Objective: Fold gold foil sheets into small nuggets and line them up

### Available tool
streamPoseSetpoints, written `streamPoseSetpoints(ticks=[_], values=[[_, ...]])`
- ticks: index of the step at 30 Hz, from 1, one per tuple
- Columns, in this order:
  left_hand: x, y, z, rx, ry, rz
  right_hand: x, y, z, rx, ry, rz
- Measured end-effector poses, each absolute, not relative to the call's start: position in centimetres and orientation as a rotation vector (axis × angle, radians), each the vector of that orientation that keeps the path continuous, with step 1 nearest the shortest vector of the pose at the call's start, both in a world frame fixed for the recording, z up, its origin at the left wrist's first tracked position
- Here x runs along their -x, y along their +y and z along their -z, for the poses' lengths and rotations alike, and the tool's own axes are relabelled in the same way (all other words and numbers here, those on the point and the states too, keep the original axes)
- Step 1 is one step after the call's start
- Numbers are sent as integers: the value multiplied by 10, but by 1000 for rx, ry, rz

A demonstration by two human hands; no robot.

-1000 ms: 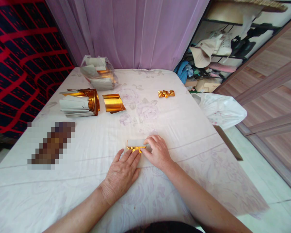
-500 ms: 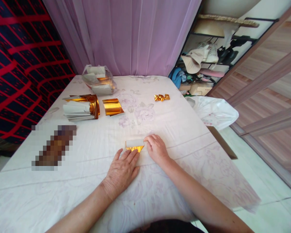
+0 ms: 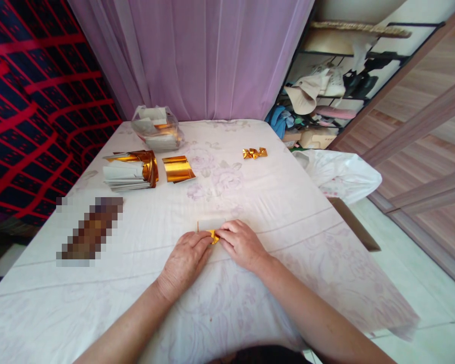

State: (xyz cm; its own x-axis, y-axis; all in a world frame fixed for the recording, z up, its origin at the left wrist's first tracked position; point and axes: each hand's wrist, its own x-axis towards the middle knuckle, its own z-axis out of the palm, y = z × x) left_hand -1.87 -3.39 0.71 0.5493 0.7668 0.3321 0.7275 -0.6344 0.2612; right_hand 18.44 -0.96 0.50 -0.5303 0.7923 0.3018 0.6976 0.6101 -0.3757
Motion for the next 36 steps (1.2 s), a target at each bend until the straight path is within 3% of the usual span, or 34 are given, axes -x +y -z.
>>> streamPoseSetpoints(ticks=[19, 26, 36], values=[[32, -5, -24, -2696, 1377, -469, -187, -2, -4, 1181, -2409, -303], [31, -9, -14, -2670, 1407, -578, -188, -4, -3, 1185, -2414, -284], [22, -11, -20, -2551, 1477, -395, -182, -4, -3, 1286, -2418, -221]])
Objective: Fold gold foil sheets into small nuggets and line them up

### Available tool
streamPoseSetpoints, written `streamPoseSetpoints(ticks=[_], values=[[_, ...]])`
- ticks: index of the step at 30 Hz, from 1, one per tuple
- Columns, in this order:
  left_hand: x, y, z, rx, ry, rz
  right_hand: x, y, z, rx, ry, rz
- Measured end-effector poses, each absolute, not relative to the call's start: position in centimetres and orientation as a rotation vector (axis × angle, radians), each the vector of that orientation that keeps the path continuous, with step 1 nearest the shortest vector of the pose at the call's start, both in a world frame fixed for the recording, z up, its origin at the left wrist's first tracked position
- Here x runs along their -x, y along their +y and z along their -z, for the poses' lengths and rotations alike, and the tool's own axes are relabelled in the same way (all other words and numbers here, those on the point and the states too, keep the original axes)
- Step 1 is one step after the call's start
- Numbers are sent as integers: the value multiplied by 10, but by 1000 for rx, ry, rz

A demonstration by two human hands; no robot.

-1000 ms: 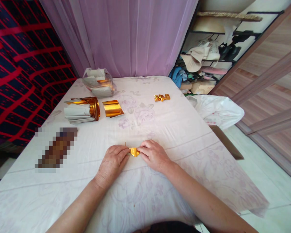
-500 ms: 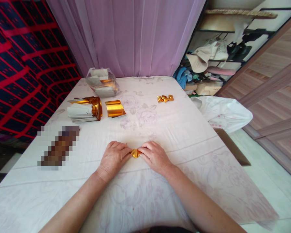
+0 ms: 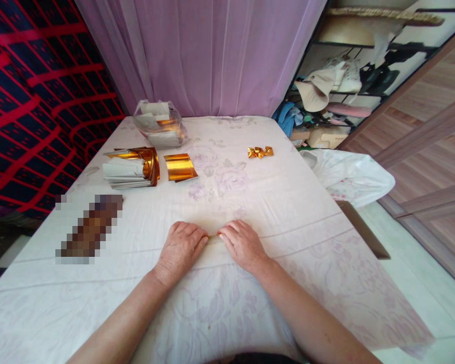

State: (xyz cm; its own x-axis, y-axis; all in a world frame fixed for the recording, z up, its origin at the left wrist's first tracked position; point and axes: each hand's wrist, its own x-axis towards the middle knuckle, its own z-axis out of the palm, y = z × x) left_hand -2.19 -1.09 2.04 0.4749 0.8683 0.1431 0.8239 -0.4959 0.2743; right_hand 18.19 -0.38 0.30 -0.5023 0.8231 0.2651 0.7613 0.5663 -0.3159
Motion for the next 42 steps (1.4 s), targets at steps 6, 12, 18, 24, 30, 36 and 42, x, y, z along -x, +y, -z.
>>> streamPoseSetpoints(ticks=[6, 12, 18, 24, 30, 36, 42], values=[[21, -13, -23, -2484, 1536, -379, -177, -4, -4, 1396, -2402, -181], [17, -10, -27, -2448, 1605, -337, -175, -1, 2, 1444, -2340, -167], [10, -8, -36, -2451, 1684, -185, -173, 0, 1, 1494, -2287, -169], [4, -5, -42, -2431, 1782, -76, -171, 2, 0, 1523, -2269, -163], [2, -4, -37, -2439, 1819, -96, -170, 3, -1, 1552, -2254, -180], [3, -4, -33, -2450, 1798, -179, -169, 3, 1, 1563, -2243, -146], [3, -4, -31, -2451, 1812, -134, -169, 3, 2, 1581, -2249, -138]])
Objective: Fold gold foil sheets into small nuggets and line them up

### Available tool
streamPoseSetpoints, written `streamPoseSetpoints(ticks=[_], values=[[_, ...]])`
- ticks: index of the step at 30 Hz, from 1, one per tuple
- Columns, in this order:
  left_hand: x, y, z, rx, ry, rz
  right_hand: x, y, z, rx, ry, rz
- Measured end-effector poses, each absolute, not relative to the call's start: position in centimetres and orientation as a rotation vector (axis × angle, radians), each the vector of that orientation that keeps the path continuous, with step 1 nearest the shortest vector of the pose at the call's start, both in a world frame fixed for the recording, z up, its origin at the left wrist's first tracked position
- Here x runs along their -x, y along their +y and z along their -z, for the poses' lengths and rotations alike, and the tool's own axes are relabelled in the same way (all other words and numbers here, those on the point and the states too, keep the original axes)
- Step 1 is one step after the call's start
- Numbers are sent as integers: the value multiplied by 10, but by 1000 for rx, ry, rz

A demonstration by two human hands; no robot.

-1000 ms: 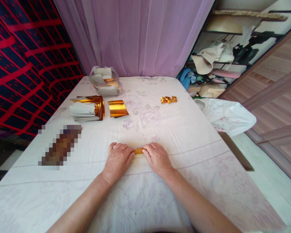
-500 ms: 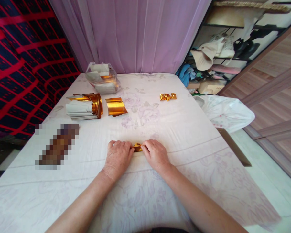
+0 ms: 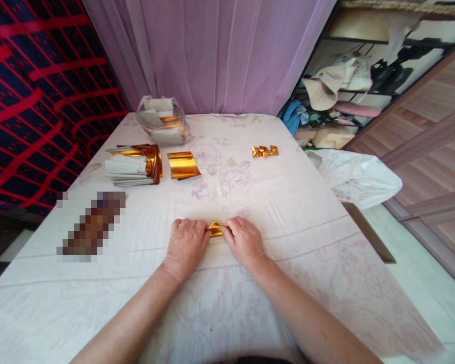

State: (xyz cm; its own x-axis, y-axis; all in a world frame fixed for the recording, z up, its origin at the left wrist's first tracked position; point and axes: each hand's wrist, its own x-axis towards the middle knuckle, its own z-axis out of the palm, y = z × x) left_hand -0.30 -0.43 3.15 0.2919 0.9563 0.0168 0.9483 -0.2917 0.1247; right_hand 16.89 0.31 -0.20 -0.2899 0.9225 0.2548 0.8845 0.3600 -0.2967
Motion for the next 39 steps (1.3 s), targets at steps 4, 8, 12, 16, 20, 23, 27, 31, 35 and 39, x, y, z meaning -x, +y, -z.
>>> streamPoseSetpoints(ticks=[4, 8, 12, 16, 20, 23, 27, 31, 35, 39], values=[[4, -5, -31, -2441, 1811, -125, -168, 4, 2, 1592, -2232, -163], [7, -5, -29, -2404, 1791, -195, -168, 4, 3, 1579, -2223, -166], [11, -4, -26, -2350, 1734, -310, -168, 4, 3, 1570, -2222, -190], [11, -2, -25, -2302, 1718, -364, -166, 4, -2, 1598, -2241, -185], [10, -1, -24, -2312, 1729, -365, -161, 1, -8, 1653, -2251, -165], [11, -1, -23, -2327, 1724, -357, -161, 0, -9, 1654, -2254, -192], [11, -2, -24, -2329, 1719, -353, -170, 4, -6, 1595, -2230, -360], [12, -1, -23, -2312, 1707, -372, -182, 12, -3, 1506, -2191, -534], [13, 0, -22, -2311, 1712, -376, -189, 19, -3, 1457, -2183, -650], [7, 0, -26, -2314, 1758, -353, -190, 21, -2, 1425, -2200, -656]])
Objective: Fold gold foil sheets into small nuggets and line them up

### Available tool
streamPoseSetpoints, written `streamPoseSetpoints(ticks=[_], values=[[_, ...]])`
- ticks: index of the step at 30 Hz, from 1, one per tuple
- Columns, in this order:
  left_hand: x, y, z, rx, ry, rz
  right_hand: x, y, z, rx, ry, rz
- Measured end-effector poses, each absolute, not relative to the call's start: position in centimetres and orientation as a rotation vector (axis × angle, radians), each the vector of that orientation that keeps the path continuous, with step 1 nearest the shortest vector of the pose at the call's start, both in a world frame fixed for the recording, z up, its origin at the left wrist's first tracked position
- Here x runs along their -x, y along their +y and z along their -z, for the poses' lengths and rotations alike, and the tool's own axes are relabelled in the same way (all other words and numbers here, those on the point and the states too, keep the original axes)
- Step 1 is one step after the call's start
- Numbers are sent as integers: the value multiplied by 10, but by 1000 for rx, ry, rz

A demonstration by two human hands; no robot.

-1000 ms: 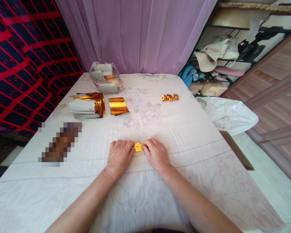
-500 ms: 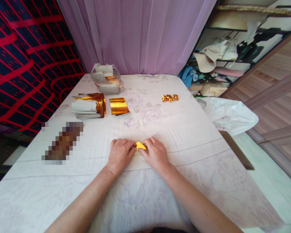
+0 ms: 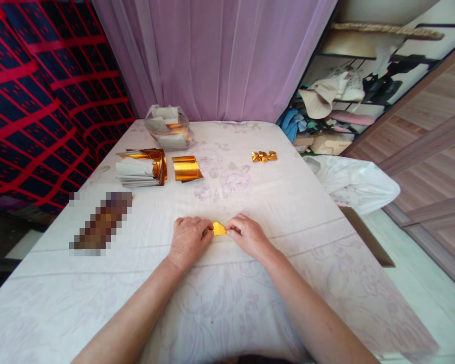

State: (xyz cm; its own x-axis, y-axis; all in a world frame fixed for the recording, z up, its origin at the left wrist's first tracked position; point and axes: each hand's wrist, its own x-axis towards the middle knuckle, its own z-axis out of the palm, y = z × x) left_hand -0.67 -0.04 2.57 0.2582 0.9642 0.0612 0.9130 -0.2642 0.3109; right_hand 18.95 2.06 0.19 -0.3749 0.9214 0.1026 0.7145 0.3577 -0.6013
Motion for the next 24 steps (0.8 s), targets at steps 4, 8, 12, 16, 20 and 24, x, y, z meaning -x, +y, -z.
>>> streamPoseSetpoints(ticks=[4, 8, 12, 16, 20, 24], values=[[-9, -1, -29, -2372, 1878, -316, -188, 18, -1, 1420, -2190, -630], [-16, -2, -29, -2387, 1944, -294, -187, 17, -2, 1419, -2193, -618], [-4, -5, -28, -2365, 1928, -293, -188, 17, -3, 1409, -2206, -615], [13, -9, -28, -2346, 1947, -270, -188, 18, -3, 1426, -2212, -614], [17, -11, -28, -2309, 1958, -277, -187, 14, -5, 1449, -2245, -578], [14, -12, -27, -2287, 1971, -260, -183, 7, -10, 1411, -2369, -436]])
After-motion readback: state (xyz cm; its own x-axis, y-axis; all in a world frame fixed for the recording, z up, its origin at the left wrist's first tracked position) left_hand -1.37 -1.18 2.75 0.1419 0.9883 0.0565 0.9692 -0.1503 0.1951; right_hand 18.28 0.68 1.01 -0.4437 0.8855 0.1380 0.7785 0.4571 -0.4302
